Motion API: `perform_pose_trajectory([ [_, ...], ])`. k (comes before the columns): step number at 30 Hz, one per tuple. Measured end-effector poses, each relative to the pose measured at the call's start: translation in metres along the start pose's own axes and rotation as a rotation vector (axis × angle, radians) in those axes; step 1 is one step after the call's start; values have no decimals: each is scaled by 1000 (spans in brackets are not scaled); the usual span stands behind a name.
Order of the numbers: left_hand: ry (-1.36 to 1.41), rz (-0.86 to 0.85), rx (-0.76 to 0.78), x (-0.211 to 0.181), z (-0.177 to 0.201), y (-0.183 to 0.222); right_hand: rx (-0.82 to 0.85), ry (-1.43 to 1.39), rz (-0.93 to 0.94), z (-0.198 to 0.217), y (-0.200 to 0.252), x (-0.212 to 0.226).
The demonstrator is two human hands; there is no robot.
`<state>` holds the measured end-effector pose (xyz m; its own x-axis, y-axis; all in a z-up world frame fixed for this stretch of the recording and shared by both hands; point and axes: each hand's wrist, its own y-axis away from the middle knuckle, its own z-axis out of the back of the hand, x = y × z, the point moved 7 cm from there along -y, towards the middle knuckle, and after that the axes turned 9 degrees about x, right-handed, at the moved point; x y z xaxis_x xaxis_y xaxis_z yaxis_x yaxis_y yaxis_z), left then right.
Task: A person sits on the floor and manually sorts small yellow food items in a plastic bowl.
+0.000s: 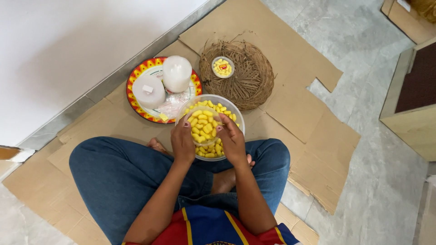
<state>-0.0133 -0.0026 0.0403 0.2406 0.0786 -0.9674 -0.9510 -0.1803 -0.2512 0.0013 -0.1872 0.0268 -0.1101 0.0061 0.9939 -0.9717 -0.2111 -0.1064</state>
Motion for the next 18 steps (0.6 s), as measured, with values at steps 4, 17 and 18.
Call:
perform_pose_trajectory([
  [4, 77, 113, -6, -6, 0, 3, 34, 14, 22, -12, -2, 13],
  [17, 185, 134, -135, 15, 23, 12, -142, 645, 230, 4, 8, 0],
  [18, 199, 139, -144, 15, 25, 11, -162, 754, 260, 3, 9, -9],
])
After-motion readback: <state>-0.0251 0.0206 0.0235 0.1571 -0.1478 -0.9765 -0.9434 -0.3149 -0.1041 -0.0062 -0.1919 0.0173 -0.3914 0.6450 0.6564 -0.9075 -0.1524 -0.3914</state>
